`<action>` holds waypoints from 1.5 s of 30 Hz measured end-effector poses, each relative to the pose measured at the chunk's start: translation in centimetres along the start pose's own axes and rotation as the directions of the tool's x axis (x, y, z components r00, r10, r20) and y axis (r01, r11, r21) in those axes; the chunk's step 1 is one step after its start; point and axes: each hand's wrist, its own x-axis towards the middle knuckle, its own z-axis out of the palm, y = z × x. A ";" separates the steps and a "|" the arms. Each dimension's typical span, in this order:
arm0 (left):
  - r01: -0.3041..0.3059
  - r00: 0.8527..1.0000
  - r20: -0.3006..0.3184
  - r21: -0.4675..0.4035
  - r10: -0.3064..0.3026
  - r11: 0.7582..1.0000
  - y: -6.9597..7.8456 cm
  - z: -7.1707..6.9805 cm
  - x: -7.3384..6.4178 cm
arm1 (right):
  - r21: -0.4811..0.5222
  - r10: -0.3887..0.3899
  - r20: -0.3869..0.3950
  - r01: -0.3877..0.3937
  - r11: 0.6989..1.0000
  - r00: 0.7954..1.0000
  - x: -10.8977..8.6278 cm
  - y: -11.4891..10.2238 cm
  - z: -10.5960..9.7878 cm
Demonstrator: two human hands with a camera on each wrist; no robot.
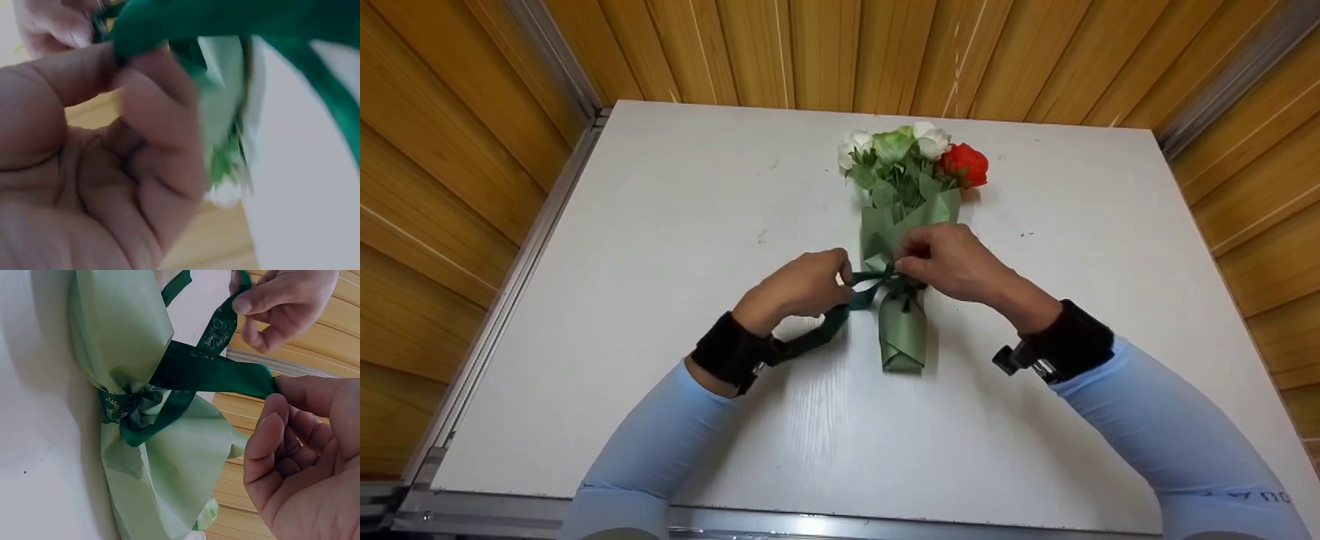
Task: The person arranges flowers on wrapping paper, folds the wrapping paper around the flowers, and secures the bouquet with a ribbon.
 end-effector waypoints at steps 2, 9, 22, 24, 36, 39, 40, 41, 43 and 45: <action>-0.041 0.998 0.035 -0.080 0.044 0.996 0.8 0.6 -0.1 | 0.004 0.003 0.001 -0.003 1.000 1.000 0.1 0.0 -0.1; -0.121 0.985 0.095 -0.223 0.145 0.967 2.5 2.6 0.2 | 0.005 0.014 0.004 -0.014 1.000 1.000 0.3 0.1 -0.2; -0.255 0.949 0.088 -0.354 0.304 0.900 5.1 6.8 1.5 | 0.029 0.000 0.013 0.000 1.000 1.000 0.2 0.1 -0.3; -0.285 0.939 0.090 -0.341 0.333 0.896 5.5 7.3 1.5 | 0.033 -0.005 0.015 0.004 0.999 1.000 0.2 0.1 -0.3; -0.452 0.858 0.247 -0.052 0.450 0.890 7.0 9.6 1.9 | 0.042 -0.017 0.029 0.015 0.999 0.999 0.2 0.1 -0.3; -0.442 0.864 0.270 0.002 0.425 0.897 7.0 9.6 1.8 | 0.050 -0.022 0.030 0.021 0.999 0.999 0.2 0.2 -0.3; -0.437 0.868 0.268 0.015 0.418 0.899 6.9 9.6 1.7 | 0.053 -0.022 0.032 0.020 0.998 0.999 0.2 0.2 -0.3; -0.439 0.869 0.264 0.022 0.418 0.898 6.8 9.5 1.7 | 0.054 -0.020 0.033 0.018 0.998 0.999 0.2 0.2 -0.3; -0.455 0.863 0.261 0.030 0.432 0.890 6.5 9.1 1.5 | 0.055 -0.010 0.038 0.008 0.998 0.999 0.2 0.3 -0.3; -0.477 0.847 0.268 0.008 0.458 0.879 6.1 8.4 1.0 | 0.058 0.001 0.044 -0.003 0.998 0.999 0.2 0.3 -0.2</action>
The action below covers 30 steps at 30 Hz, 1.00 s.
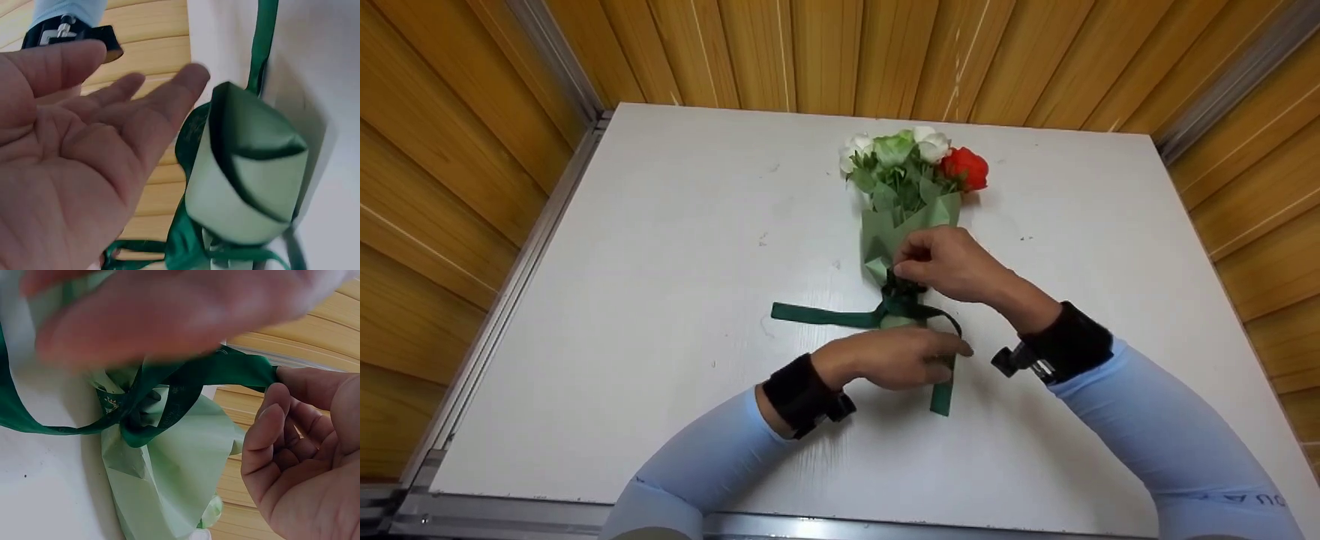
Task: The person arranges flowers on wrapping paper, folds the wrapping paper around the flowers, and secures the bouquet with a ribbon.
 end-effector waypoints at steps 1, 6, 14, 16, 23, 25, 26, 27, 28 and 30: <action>-0.019 1.000 0.004 -0.015 0.019 1.000 -0.2 -0.3 -0.5 | 0.003 0.005 0.003 -0.005 1.000 1.000 0.0 0.0 0.0; 0.017 0.997 -0.077 -0.097 -0.024 0.995 -1.5 -3.1 -3.5 | 0.025 0.002 0.007 -0.002 1.000 1.000 0.0 0.0 0.1; 0.271 0.845 -0.428 -0.174 -0.321 0.947 -3.4 -5.7 -4.2 | 0.045 -0.051 -0.016 0.052 0.998 0.999 -0.3 0.2 0.5; 0.268 0.831 -0.452 -0.186 -0.325 0.945 -3.7 -5.5 -3.5 | 0.036 -0.072 -0.029 0.073 0.997 0.997 -0.3 0.2 0.6; 0.239 0.807 -0.531 -0.103 -0.257 0.965 -4.6 -4.2 -1.2 | 0.037 -0.117 -0.080 0.120 0.992 0.990 -0.8 0.3 1.2; 0.232 0.798 -0.553 -0.082 -0.238 0.969 -4.8 -3.8 -0.7 | 0.039 -0.125 -0.106 0.130 0.991 0.986 -1.0 0.4 1.4; 0.229 0.794 -0.562 -0.076 -0.232 0.970 -4.9 -3.7 -0.5 | 0.043 -0.129 -0.124 0.135 0.990 0.984 -1.2 0.6 1.4; 0.227 0.790 -0.570 -0.072 -0.227 0.971 -4.9 -3.6 -0.3 | 0.047 -0.128 -0.146 0.137 0.990 0.981 -1.3 0.7 1.6; 0.225 0.786 -0.577 -0.068 -0.223 0.972 -5.0 -3.6 -0.2 | 0.054 -0.127 -0.171 0.138 0.989 0.977 -1.5 0.8 1.7; 0.225 0.778 -0.588 -0.071 -0.223 0.972 -5.1 -3.5 0.0 | 0.071 -0.109 -0.234 0.129 0.989 0.966 -1.8 1.2 2.0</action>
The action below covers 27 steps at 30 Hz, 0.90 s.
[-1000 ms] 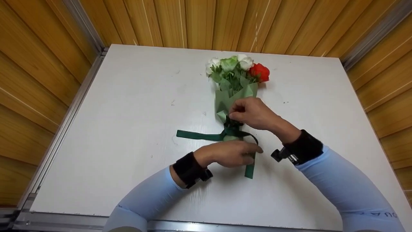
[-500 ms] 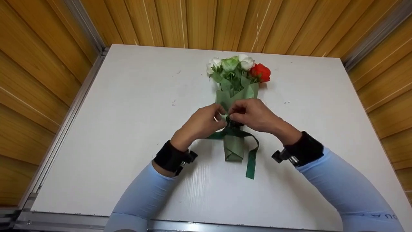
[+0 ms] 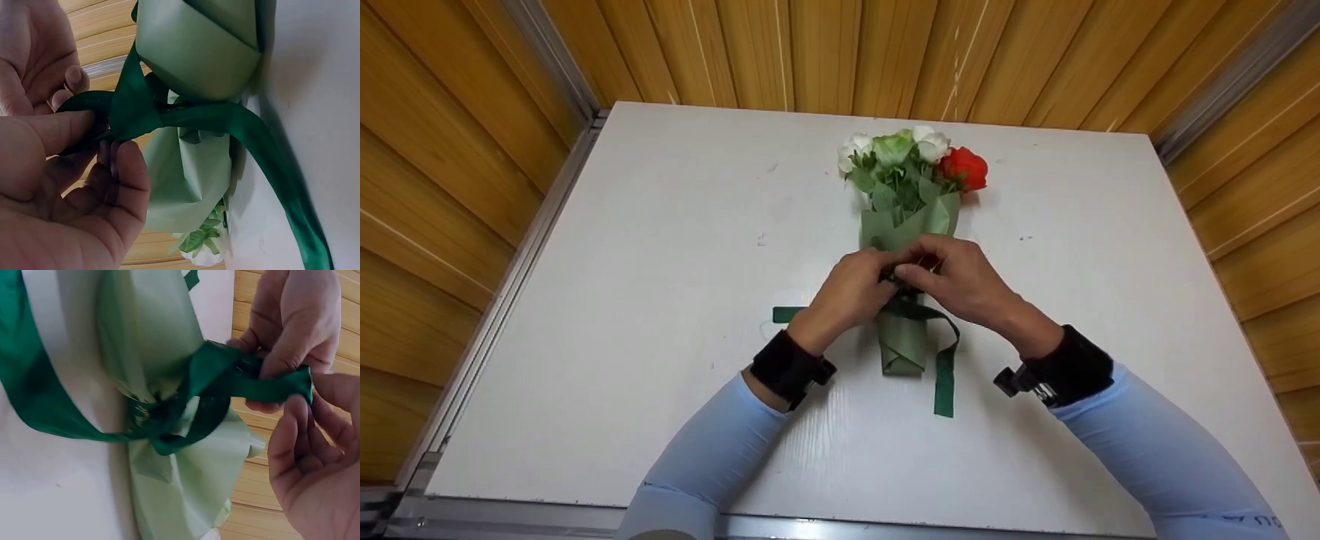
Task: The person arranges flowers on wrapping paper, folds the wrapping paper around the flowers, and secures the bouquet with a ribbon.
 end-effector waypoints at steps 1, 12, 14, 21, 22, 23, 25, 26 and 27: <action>0.002 1.000 -0.005 -0.002 -0.002 1.000 0.0 0.0 0.0 | 0.006 0.011 -0.037 -0.011 1.000 0.999 -0.3 0.2 0.1; 0.009 1.000 -0.026 -0.020 -0.009 1.000 0.1 0.2 0.0 | -0.121 0.077 -0.031 -0.080 0.989 0.997 -3.2 2.9 2.8; 0.012 1.000 -0.023 -0.015 -0.012 1.000 0.1 0.1 0.1 | -0.152 0.075 -0.008 -0.076 0.986 0.997 -3.3 3.2 3.2; 0.011 1.000 -0.010 -0.012 -0.011 1.000 0.0 -0.2 0.1 | -0.147 0.107 -0.005 -0.106 0.983 0.994 -3.8 3.6 3.5; 0.012 1.000 -0.009 -0.011 -0.012 1.000 0.0 -0.3 0.1 | -0.134 0.111 -0.005 -0.111 0.985 0.994 -3.9 3.6 3.4; 0.012 1.000 -0.009 -0.011 -0.012 1.000 -0.1 -0.3 0.0 | -0.122 0.116 -0.005 -0.116 0.986 0.993 -4.0 3.6 3.3; 0.011 1.000 -0.006 -0.006 -0.012 1.000 -0.2 -0.4 0.0 | -0.096 0.130 -0.005 -0.130 0.987 0.991 -4.2 3.7 3.1; 0.009 1.000 -0.005 -0.001 -0.009 1.000 -0.2 -0.4 0.0 | -0.083 0.135 -0.006 -0.135 0.987 0.991 -4.3 3.8 3.0; 0.004 1.000 -0.003 0.005 -0.004 1.000 -0.3 -0.5 -0.1 | -0.065 0.141 -0.005 -0.142 0.988 0.990 -4.5 3.8 2.8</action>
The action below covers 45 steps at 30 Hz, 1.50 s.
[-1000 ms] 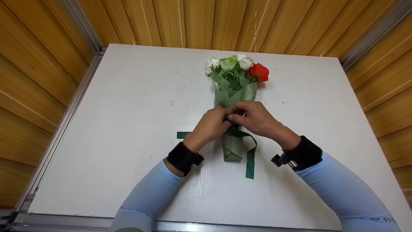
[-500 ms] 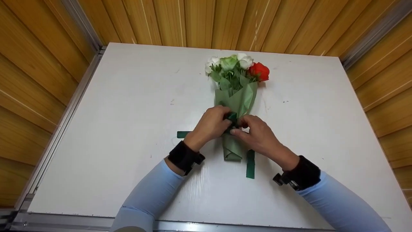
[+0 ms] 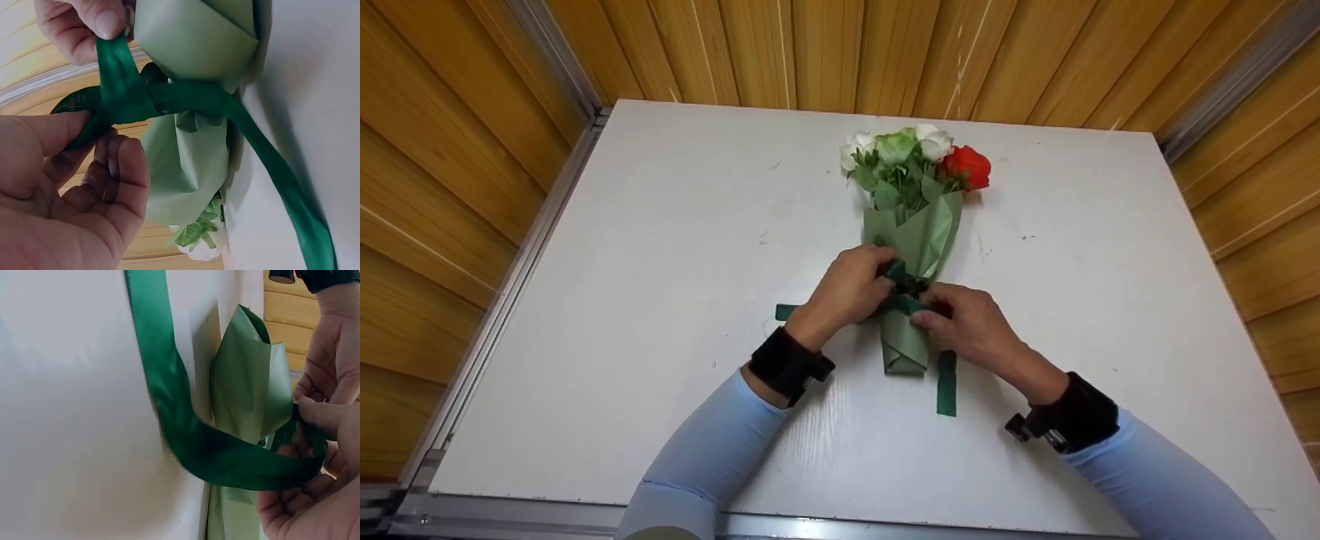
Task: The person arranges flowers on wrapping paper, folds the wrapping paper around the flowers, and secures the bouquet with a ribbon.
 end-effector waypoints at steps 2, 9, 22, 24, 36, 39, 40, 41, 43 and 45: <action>-0.006 1.000 0.003 0.000 0.006 1.000 -0.1 0.0 0.0 | 0.030 0.008 0.005 -0.008 1.000 1.000 -0.3 0.3 -0.3; 0.010 1.000 0.004 -0.025 -0.010 1.000 -0.3 0.2 0.0 | 0.032 -0.027 -0.048 0.029 0.999 0.998 -1.2 1.0 -1.1; 0.020 0.999 -0.042 -0.028 -0.021 0.999 -0.1 0.8 0.3 | 0.021 0.010 -0.150 -0.007 1.000 0.989 -0.8 2.4 -0.5; 0.022 0.999 -0.044 -0.026 -0.023 0.999 -0.1 0.8 0.4 | 0.020 0.009 -0.173 -0.006 1.000 0.985 -0.5 2.4 -0.4; -0.003 1.000 -0.025 -0.060 0.001 0.998 -0.1 1.0 0.3 | -0.004 0.088 -0.118 -0.089 0.996 0.989 2.3 1.6 0.0; 0.000 1.000 -0.017 -0.083 -0.001 0.997 -0.1 1.1 0.2 | -0.028 0.099 -0.047 -0.100 0.995 0.994 3.1 1.3 -0.1; 0.001 1.000 -0.014 -0.095 -0.003 0.995 -0.1 1.1 0.2 | -0.041 0.101 -0.024 -0.102 0.994 0.995 3.4 1.1 -0.2; 0.002 1.000 -0.009 -0.106 -0.003 0.994 -0.1 1.1 0.2 | -0.057 0.100 -0.006 -0.101 0.993 0.995 3.7 1.1 -0.2; 0.001 1.000 -0.001 -0.118 -0.001 0.993 -0.1 1.2 0.1 | -0.094 0.089 0.015 -0.087 0.992 0.996 4.2 1.0 -0.3; -0.002 1.000 0.011 -0.126 0.004 0.992 -0.1 1.3 0.1 | -0.126 0.068 0.021 -0.064 0.990 0.997 4.6 1.0 -0.3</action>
